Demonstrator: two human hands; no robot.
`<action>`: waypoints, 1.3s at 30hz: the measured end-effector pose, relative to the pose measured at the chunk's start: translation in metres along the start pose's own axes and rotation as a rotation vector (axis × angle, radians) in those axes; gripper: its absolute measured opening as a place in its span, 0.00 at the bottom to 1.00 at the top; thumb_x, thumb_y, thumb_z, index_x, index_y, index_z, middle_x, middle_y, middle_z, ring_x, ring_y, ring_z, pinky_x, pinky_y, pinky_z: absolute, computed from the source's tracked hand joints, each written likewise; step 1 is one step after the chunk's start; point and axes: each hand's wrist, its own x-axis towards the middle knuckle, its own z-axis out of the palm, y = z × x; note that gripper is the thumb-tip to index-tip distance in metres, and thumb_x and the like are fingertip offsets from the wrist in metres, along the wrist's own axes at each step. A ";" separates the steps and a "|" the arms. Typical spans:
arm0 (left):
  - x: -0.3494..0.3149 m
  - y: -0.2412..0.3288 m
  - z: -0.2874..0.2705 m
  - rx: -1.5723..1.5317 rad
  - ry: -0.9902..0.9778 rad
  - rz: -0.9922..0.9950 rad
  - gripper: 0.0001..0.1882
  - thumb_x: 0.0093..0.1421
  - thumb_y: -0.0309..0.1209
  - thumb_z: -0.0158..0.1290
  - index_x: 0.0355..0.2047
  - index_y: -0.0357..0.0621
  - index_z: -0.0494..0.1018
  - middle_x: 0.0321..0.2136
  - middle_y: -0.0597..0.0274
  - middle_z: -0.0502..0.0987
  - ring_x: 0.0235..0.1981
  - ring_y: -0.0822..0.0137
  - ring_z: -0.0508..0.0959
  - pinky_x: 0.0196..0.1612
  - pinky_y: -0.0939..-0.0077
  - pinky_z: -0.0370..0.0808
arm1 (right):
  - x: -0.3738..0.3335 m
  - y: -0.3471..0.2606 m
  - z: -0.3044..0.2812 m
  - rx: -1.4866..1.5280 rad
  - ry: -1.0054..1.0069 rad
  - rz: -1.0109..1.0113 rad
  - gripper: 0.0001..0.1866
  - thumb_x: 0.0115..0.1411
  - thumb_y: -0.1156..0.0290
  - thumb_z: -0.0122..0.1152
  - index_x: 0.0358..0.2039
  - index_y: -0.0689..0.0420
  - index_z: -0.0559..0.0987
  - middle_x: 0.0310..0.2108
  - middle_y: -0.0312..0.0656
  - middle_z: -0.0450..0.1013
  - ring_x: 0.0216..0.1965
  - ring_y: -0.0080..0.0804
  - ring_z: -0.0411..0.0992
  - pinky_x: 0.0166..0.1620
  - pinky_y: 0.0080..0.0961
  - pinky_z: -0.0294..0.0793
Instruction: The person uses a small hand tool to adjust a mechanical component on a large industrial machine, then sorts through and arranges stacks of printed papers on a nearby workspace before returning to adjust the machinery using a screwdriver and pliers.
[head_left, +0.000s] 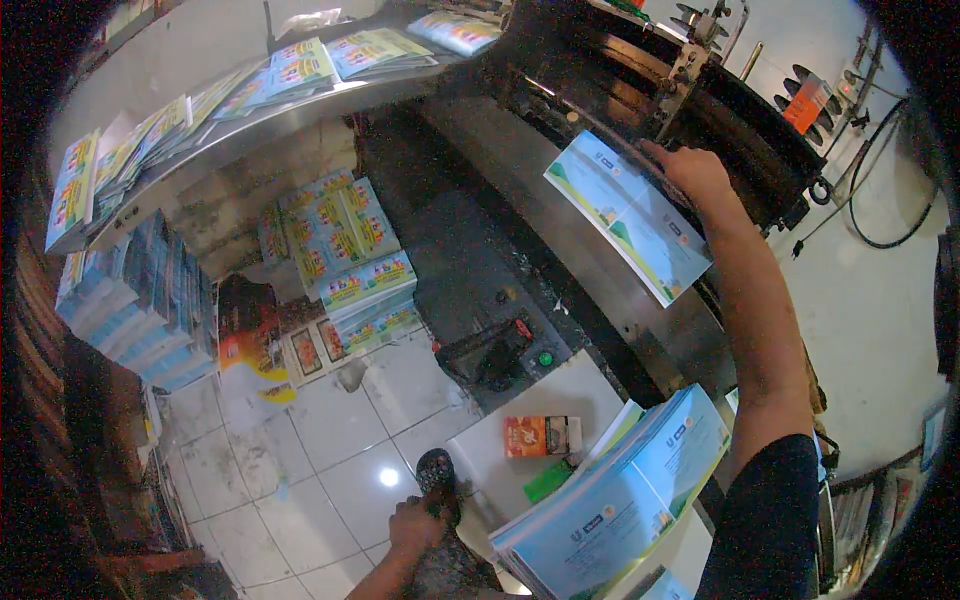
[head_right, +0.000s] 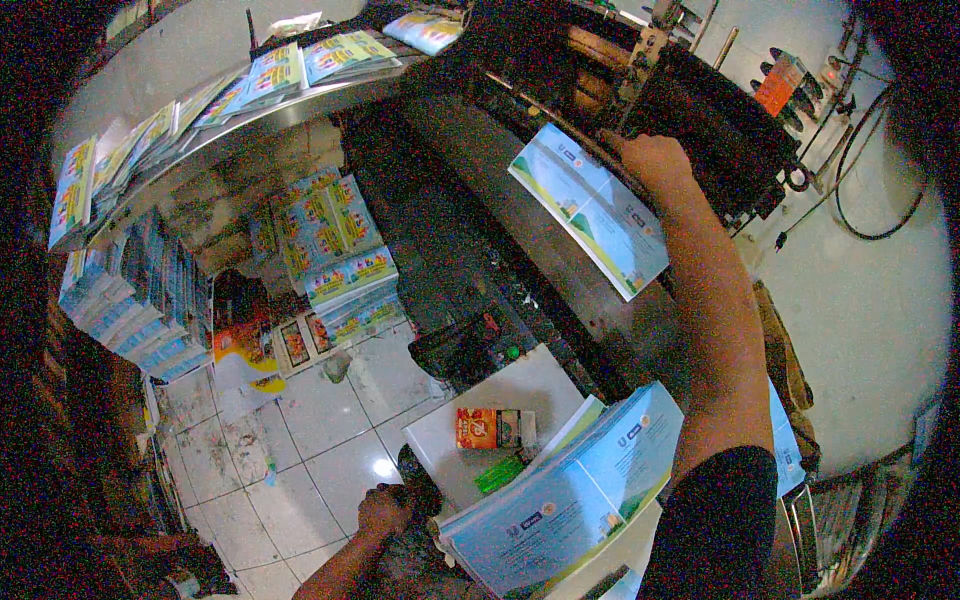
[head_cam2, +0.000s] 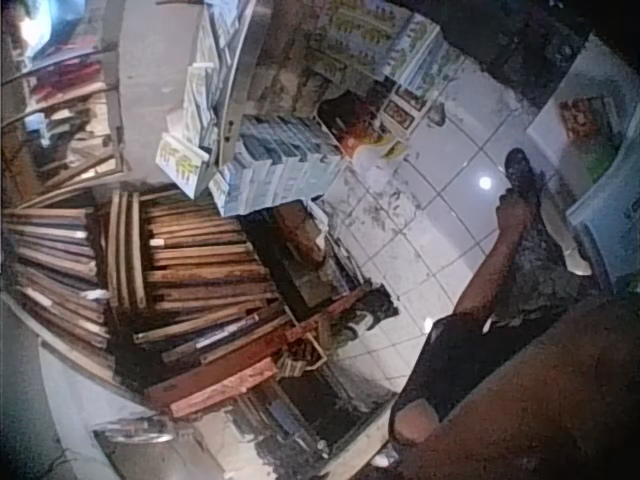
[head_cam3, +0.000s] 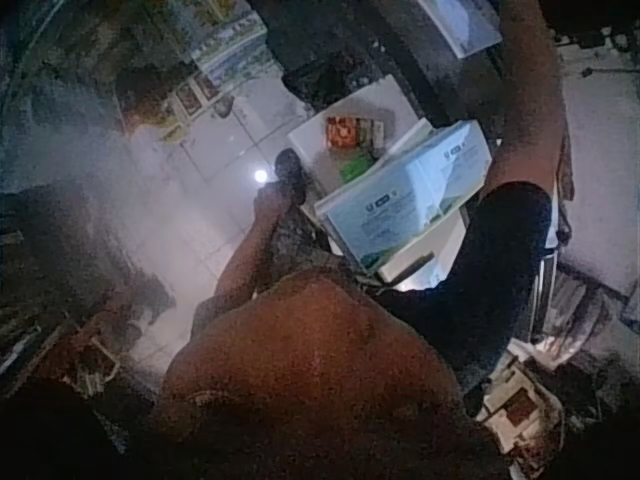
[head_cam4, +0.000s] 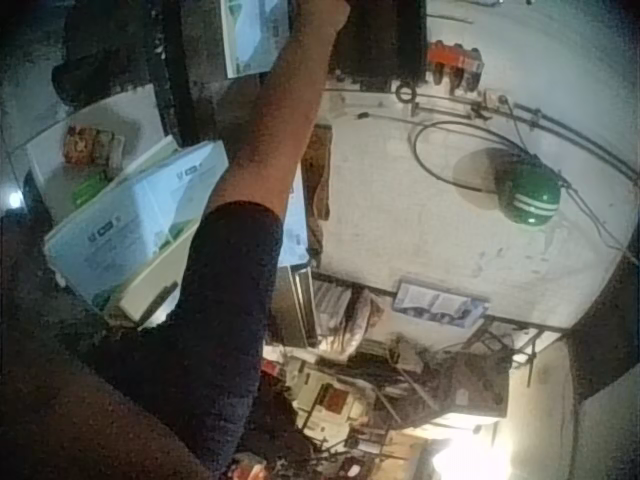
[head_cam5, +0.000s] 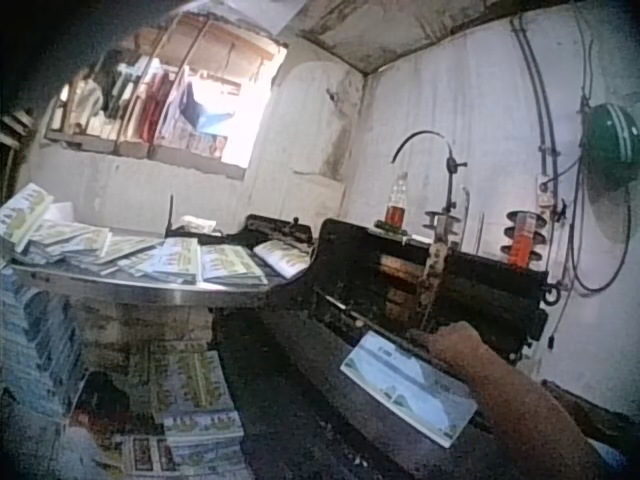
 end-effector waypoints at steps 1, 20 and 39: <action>0.001 -0.001 0.002 -0.001 0.001 -0.002 0.27 0.58 0.53 0.48 0.57 0.62 0.69 0.44 0.51 0.75 0.47 0.48 0.75 0.48 0.50 0.74 | 0.000 -0.001 -0.001 0.002 0.002 -0.001 0.28 0.64 0.64 0.44 0.65 0.32 0.61 0.33 0.49 0.79 0.36 0.47 0.80 0.36 0.42 0.80; -0.025 0.005 0.016 0.096 0.119 -0.009 0.33 0.61 0.57 0.42 0.43 0.36 0.77 0.44 0.45 0.77 0.47 0.47 0.76 0.49 0.54 0.74 | -0.384 -0.020 -0.085 0.883 0.366 0.374 0.12 0.67 0.66 0.45 0.30 0.60 0.70 0.23 0.52 0.69 0.27 0.57 0.69 0.31 0.44 0.67; -0.044 0.044 0.061 0.423 0.216 0.335 0.28 0.62 0.52 0.44 0.52 0.43 0.70 0.51 0.43 0.71 0.50 0.42 0.74 0.52 0.46 0.72 | -0.788 -0.196 -0.078 0.854 -0.491 0.406 0.47 0.49 0.59 0.69 0.67 0.53 0.57 0.68 0.55 0.47 0.68 0.63 0.46 0.62 0.63 0.57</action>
